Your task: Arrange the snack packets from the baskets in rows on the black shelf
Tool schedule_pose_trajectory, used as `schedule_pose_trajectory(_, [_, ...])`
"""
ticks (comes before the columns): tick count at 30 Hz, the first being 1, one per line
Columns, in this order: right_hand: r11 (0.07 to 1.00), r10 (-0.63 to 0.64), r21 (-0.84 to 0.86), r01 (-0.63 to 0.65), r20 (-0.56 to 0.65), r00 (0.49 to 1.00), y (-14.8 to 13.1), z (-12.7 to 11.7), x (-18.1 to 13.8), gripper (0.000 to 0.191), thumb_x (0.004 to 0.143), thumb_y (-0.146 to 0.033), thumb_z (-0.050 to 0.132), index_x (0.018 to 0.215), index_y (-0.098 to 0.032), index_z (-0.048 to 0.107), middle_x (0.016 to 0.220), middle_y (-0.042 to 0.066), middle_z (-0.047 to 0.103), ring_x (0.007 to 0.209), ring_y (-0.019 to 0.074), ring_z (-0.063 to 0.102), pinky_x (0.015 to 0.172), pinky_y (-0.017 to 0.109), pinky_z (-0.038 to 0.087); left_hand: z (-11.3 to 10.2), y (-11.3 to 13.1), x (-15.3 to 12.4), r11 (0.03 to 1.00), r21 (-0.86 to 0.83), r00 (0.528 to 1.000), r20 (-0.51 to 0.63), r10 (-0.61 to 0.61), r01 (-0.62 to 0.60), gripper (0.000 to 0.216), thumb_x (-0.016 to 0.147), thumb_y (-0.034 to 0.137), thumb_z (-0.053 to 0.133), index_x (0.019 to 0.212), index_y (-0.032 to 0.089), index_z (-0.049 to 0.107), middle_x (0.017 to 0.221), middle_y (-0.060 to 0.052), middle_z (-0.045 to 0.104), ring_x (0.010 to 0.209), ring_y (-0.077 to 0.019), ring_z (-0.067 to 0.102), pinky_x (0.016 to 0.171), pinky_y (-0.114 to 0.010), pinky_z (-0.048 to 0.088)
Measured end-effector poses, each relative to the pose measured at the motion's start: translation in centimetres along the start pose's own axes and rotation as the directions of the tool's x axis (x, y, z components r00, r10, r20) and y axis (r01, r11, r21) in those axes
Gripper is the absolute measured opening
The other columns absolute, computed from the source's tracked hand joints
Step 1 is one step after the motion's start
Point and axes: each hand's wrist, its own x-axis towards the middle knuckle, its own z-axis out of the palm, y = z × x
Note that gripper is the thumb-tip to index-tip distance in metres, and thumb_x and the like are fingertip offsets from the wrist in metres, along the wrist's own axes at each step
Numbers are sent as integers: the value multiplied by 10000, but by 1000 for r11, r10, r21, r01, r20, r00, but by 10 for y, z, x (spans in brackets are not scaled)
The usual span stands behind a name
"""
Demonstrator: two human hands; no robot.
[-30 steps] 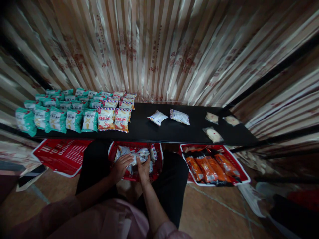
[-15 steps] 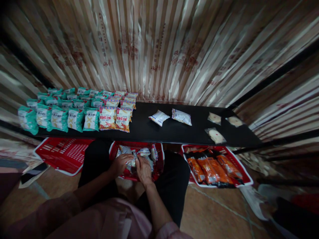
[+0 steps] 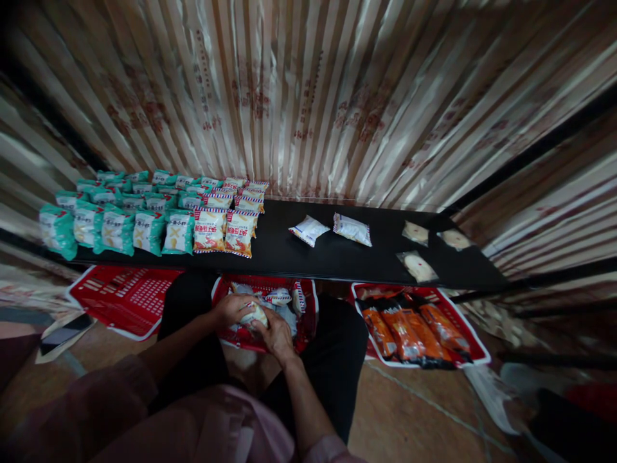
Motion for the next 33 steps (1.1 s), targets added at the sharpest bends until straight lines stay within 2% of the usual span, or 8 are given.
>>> schedule_pose_trajectory(4, [1000,-14,-25,14,25,1000,0,-2,0,401,781,-441,587,1115,-231,661,1099,82,686,997,260,626,904,385,458,-7,4,6,986,168,991,128,-41,19,325,803,345,551,1080,212,657,1025,-43,708,930,-212,645,856,-283,456])
schedule_pose_trajectory(6, [1000,-3,-11,3,22,1000,-1,-2,-1,419,788,-469,568,1118,-226,658,1110,85,682,995,256,627,904,383,459,-10,5,8,973,229,986,154,-71,34,377,815,393,542,1124,198,635,1077,-53,693,984,-219,633,871,-283,451])
schedule_pose_trajectory(10, [995,66,79,-67,14,998,-1,-1,-1,459,770,-516,580,1123,-231,651,1051,67,706,948,246,640,858,369,484,-15,3,9,958,271,981,136,-138,98,451,787,453,572,1165,211,618,1135,-58,674,1038,-232,620,903,-291,441])
schedule_pose_trajectory(15, [951,143,277,-141,16,990,-4,0,-1,514,692,-573,646,1070,-227,679,923,42,730,844,238,653,800,364,512,-17,-4,9,968,221,987,84,-139,117,437,769,444,594,1136,211,636,1082,-55,696,971,-211,644,858,-275,459])
schedule_pose_trajectory(21, [868,188,464,-176,20,982,-17,-1,-2,536,633,-577,702,1024,-211,697,905,50,731,799,239,655,801,380,510,-15,-8,12,995,-13,995,8,-95,95,403,728,391,635,1068,176,662,1043,-60,703,963,-208,637,858,-273,469])
schedule_pose_trajectory(24, [848,216,495,-187,-2,976,-21,-2,-2,545,619,-599,699,996,-206,707,891,54,731,798,237,654,797,375,510,-11,-9,14,971,-196,989,-39,-145,135,416,702,393,658,1038,149,664,998,-70,703,861,-195,648,768,-267,495])
schedule_pose_trajectory(29, [834,234,518,-192,-17,972,-23,-2,-1,546,628,-603,690,1006,-209,703,904,62,731,811,239,653,791,374,508,2,-12,14,831,-507,947,-81,-312,231,591,599,418,764,1096,135,614,764,-19,680,588,-120,601,575,-224,468])
schedule_pose_trajectory(33, [804,264,555,-213,-13,964,-24,-1,-2,540,626,-595,697,997,-202,702,881,65,735,778,243,659,761,375,513,11,-10,14,711,-661,897,-130,-423,240,664,551,419,812,1100,122,586,649,12,646,599,-129,618,589,-225,470])
